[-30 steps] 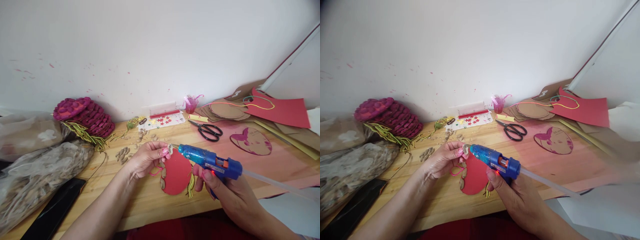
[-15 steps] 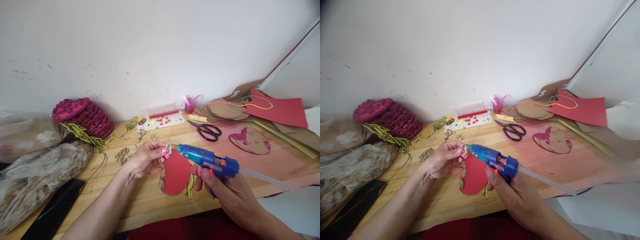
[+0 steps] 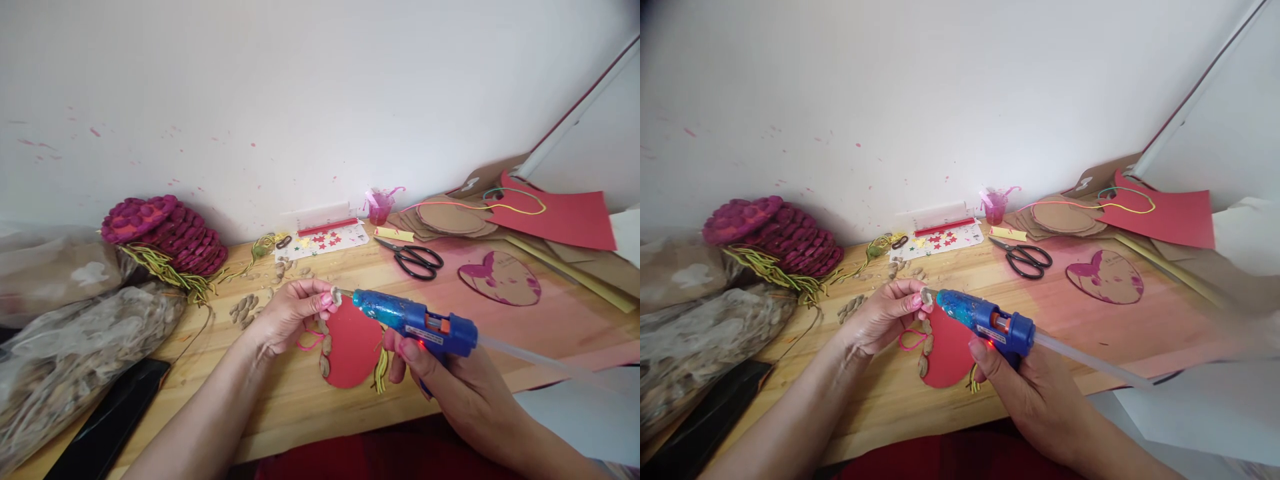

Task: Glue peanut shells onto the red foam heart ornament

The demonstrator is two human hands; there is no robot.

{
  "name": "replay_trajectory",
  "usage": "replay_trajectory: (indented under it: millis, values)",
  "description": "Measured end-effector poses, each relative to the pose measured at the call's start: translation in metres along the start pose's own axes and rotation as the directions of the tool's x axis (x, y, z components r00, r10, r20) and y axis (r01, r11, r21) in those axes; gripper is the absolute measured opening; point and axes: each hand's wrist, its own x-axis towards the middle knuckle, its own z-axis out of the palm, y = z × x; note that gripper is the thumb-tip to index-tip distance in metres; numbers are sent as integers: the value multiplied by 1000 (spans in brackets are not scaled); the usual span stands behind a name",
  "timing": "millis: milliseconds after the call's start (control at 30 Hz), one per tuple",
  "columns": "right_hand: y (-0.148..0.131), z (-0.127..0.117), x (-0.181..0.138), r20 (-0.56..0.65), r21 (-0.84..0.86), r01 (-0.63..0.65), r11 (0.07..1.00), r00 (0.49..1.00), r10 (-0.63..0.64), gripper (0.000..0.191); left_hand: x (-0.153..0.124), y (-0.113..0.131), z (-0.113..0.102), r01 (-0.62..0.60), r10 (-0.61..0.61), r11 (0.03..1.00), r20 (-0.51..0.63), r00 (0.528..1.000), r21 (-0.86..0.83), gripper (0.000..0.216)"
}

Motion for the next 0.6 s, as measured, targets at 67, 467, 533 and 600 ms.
replay_trajectory:
  millis: [67, 467, 533, 600]
  values:
    - [0, 0, -1, 0, 7, -5, 1000, 1000, 5, 36, 0, 0, 0, -7, 7, 1000, 6, 1000, -4, 30]
    - [1, 0, -8, 10, -7, 16, 1000, 1000, -16, 30, 1, 0, -1, -59, 59, 998, 3, 998, -33, 28]
    - [-1, 1, -9, 12, -46, 48, 998, 999, -47, 29, 1, -1, -1, -59, 59, 997, 5, 998, -39, 29]
    - [-1, 2, -9, 18, -61, 59, 996, 998, -58, 27, 1, -1, 0, -53, 54, 998, 6, 999, -44, 30]
